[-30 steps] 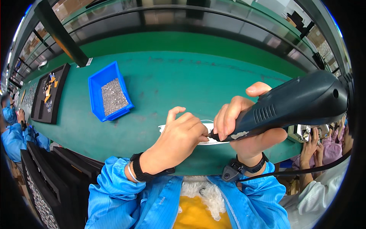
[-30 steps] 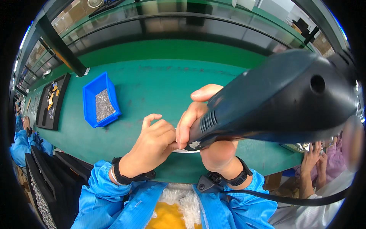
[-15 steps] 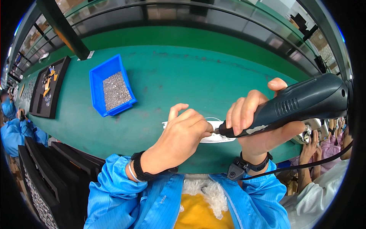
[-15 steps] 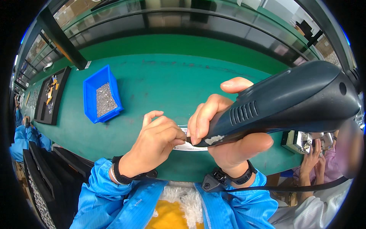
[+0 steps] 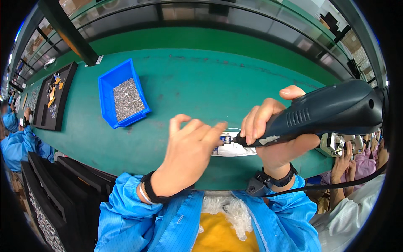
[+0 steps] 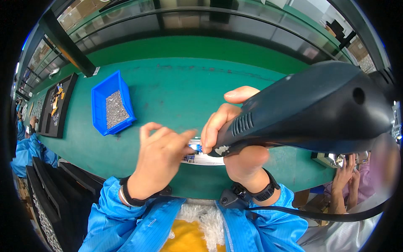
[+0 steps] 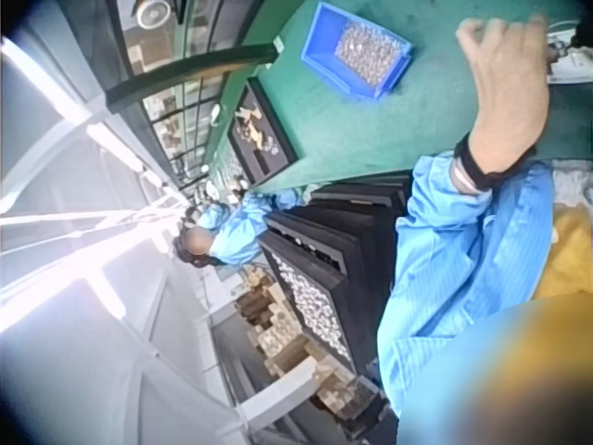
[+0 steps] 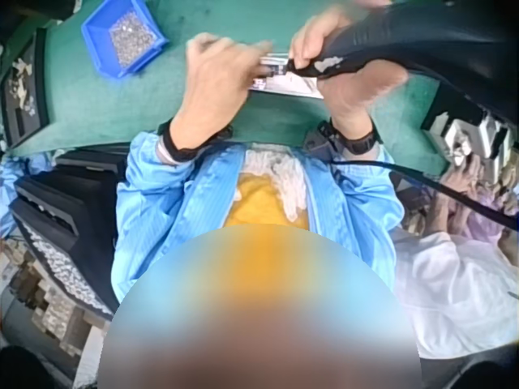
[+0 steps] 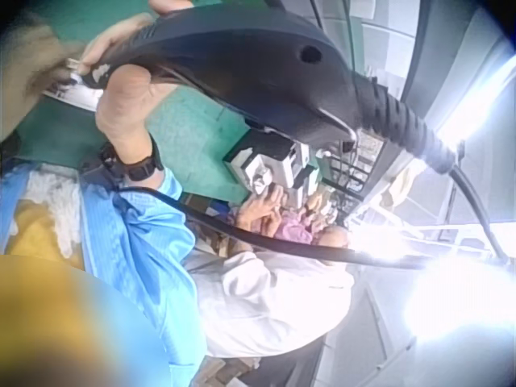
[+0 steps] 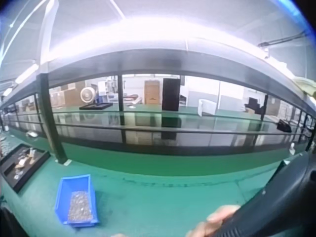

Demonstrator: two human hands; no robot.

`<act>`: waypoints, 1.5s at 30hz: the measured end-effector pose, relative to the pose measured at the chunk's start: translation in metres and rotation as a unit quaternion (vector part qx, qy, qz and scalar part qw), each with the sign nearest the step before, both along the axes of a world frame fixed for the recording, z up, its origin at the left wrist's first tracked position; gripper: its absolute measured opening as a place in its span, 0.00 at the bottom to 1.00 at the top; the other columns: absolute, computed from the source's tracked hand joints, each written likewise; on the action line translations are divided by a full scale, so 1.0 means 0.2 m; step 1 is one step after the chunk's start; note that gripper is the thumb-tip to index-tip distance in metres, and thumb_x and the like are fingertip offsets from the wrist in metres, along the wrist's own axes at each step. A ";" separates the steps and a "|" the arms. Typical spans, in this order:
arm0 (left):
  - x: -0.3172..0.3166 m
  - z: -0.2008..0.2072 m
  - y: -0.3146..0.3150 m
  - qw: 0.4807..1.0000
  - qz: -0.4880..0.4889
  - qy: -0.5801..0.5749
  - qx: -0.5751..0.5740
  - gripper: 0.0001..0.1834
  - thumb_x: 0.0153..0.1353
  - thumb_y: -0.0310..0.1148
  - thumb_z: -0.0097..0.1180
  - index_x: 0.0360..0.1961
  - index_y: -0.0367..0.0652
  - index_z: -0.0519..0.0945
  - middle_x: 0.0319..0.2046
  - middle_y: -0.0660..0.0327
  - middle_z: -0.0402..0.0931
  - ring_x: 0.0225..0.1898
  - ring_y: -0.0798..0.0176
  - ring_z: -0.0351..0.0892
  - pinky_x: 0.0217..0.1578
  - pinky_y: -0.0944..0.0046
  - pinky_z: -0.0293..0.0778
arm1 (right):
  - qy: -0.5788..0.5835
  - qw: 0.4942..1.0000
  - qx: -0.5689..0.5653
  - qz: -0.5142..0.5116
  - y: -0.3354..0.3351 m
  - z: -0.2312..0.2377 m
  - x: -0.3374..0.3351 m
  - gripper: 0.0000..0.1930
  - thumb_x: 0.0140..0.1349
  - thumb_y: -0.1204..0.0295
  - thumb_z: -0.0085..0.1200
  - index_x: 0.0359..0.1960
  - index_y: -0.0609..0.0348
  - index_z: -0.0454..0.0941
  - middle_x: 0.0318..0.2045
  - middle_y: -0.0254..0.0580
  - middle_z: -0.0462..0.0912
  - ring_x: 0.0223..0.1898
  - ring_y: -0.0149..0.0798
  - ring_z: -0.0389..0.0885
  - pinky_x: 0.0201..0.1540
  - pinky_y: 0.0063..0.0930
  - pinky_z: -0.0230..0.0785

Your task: Assembling the internal PCB and external plastic casing of a handheld electronic device using an electric screwdriver.

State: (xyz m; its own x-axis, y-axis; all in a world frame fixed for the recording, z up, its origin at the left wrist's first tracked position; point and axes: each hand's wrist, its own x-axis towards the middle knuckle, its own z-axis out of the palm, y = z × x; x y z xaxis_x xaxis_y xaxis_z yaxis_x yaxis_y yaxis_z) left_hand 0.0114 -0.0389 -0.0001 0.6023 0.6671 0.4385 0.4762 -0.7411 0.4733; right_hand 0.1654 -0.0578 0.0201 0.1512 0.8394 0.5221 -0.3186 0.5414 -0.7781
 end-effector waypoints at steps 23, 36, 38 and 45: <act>-0.05 -0.04 0.00 0.987 0.008 0.129 0.101 0.03 0.38 0.28 0.50 0.13 0.45 0.71 0.17 0.65 0.65 0.28 0.65 0.65 0.36 0.62 0.59 | 0.036 0.994 -0.100 -0.021 0.07 -0.10 0.00 0.39 0.39 0.40 0.57 0.40 0.64 0.60 0.14 0.40 0.71 0.14 0.28 0.70 0.16 0.17 0.64; -0.06 -0.04 -0.01 0.987 0.002 0.133 0.088 0.03 0.39 0.27 0.50 0.13 0.44 0.71 0.16 0.65 0.66 0.29 0.65 0.66 0.38 0.59 0.59 | 0.016 0.997 -0.081 -0.009 0.07 -0.07 0.02 0.40 0.42 0.39 0.54 0.42 0.64 0.60 0.14 0.39 0.70 0.13 0.28 0.69 0.16 0.17 0.63; -0.06 -0.03 -0.01 0.986 -0.002 0.146 0.079 0.02 0.41 0.28 0.50 0.18 0.44 0.75 0.17 0.65 0.67 0.29 0.65 0.67 0.38 0.59 0.59 | -0.038 0.998 -0.056 -0.007 0.06 -0.02 0.04 0.42 0.44 0.32 0.39 0.47 0.56 0.55 0.12 0.36 0.66 0.11 0.30 0.67 0.16 0.23 0.64; -0.05 0.02 -0.05 1.000 -0.020 0.014 0.016 0.25 0.42 0.29 0.58 0.47 0.44 0.73 0.21 0.70 0.71 0.25 0.70 0.67 0.37 0.62 0.58 | 0.056 0.996 0.024 0.070 -0.01 0.10 -0.01 0.41 0.46 0.32 0.36 0.48 0.55 0.54 0.13 0.37 0.67 0.10 0.32 0.67 0.15 0.26 0.64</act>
